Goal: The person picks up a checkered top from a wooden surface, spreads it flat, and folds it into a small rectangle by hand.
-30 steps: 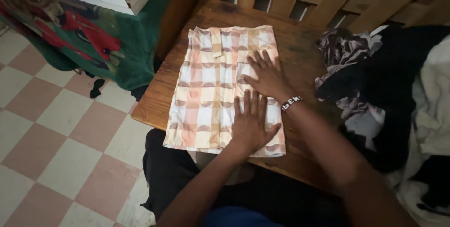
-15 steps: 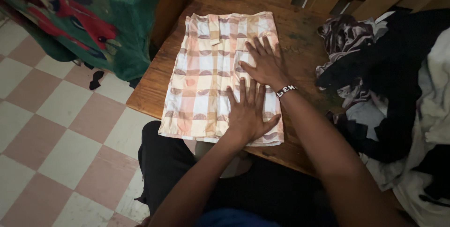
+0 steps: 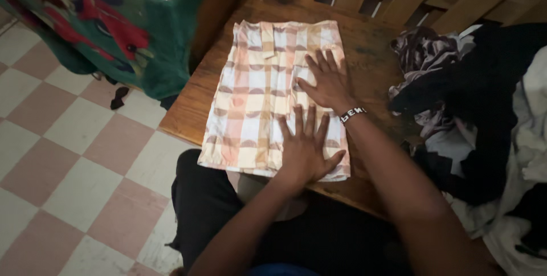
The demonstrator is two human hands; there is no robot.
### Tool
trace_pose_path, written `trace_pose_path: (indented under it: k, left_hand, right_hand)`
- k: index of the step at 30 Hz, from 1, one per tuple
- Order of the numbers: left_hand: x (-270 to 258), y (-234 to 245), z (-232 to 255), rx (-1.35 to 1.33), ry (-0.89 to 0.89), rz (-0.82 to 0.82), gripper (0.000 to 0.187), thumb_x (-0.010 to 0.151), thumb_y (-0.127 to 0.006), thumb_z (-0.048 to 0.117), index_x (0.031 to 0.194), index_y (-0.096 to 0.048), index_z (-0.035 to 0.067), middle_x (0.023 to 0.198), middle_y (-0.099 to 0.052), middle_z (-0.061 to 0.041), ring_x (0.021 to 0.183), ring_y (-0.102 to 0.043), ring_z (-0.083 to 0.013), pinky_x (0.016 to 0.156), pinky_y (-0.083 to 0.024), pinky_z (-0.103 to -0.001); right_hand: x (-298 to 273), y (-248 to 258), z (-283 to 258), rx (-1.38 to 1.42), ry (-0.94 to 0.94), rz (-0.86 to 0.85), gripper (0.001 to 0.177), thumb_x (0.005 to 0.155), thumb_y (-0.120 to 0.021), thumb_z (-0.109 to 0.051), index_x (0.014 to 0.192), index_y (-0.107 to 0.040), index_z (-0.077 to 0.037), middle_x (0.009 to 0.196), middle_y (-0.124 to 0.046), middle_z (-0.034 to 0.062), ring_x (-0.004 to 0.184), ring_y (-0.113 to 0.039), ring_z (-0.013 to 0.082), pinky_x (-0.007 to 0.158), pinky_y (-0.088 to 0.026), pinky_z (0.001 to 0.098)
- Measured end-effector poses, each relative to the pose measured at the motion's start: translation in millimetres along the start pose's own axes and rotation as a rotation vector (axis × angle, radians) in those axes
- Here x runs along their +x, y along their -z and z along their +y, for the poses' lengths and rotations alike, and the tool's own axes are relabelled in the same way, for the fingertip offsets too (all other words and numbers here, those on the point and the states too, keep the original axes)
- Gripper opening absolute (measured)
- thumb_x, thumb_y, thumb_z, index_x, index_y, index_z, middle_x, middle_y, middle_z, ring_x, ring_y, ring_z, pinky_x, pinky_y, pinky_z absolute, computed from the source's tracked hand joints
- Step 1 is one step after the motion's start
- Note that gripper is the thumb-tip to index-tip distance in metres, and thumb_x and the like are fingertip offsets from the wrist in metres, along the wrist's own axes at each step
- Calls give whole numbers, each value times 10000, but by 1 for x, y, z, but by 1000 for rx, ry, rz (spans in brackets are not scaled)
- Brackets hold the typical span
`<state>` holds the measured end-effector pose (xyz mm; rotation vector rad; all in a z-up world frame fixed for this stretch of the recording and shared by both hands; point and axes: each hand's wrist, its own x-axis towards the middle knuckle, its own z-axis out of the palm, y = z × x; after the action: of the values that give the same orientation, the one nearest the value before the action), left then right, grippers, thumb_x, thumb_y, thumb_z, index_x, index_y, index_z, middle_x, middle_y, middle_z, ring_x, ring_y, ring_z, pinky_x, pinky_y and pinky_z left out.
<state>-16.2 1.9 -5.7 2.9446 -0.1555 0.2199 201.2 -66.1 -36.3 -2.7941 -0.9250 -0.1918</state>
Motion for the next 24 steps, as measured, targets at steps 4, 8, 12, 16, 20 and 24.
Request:
trace_pose_path:
  k: [4, 8, 12, 16, 20, 24]
  left_hand:
    - [0, 3, 2, -4, -2, -37, 965, 884, -351, 763, 1593, -273, 114, 1658, -180, -229, 1523, -71, -489, 1125, 8, -779]
    - [0, 7, -1, -36, -8, 9, 958, 882, -388, 748, 1587, -287, 107, 1657, -184, -242, 1527, -69, -496, 1123, 7, -772]
    - [-3, 7, -1, -93, 5, 31, 951, 886, -426, 733, 1585, -310, 98, 1667, -187, -245, 1538, -65, -499, 1138, 26, -770]
    - [-2, 3, -1, -106, 27, 50, 956, 882, -436, 728, 1586, -313, 94, 1656, -193, -247, 1537, -58, -495, 1142, 46, -772]
    - [-4, 0, -1, -110, 24, 87, 957, 860, -454, 720, 1581, -319, 105, 1658, -201, -244, 1538, -61, -493, 1134, 56, -777]
    - [-3, 6, -1, -125, 42, 58, 965, 847, -476, 718, 1580, -315, 112, 1659, -210, -228, 1542, -67, -480, 1123, 49, -799]
  right_hand:
    - [18, 7, 0, -50, -145, -85, 894, 940, -398, -752, 1629, -296, -193, 1713, -176, 118, 1578, -56, 394, 1226, -20, 642]
    - [44, 11, 0, -86, -146, -58, 928, 929, -365, -761, 1638, -242, -176, 1714, -159, 87, 1568, -35, 400, 1221, -14, 662]
    - [70, 14, 1, -121, -201, -118, 966, 913, -331, -800, 1643, -192, -184, 1723, -120, 63, 1577, -17, 384, 1226, -20, 673]
    - [83, 17, -2, -126, -230, -132, 1001, 876, -339, -825, 1648, -155, -215, 1732, -63, 37, 1571, 6, 415, 1189, -51, 730]
    - [91, 19, -3, -87, -240, -123, 1025, 859, -361, -846, 1657, -154, -237, 1737, -36, 57, 1557, 9, 467, 1183, -60, 743]
    - [100, 18, -3, -72, -287, -127, 1044, 844, -364, -856, 1653, -132, -239, 1741, -19, 39, 1560, 5, 466, 1195, -50, 745]
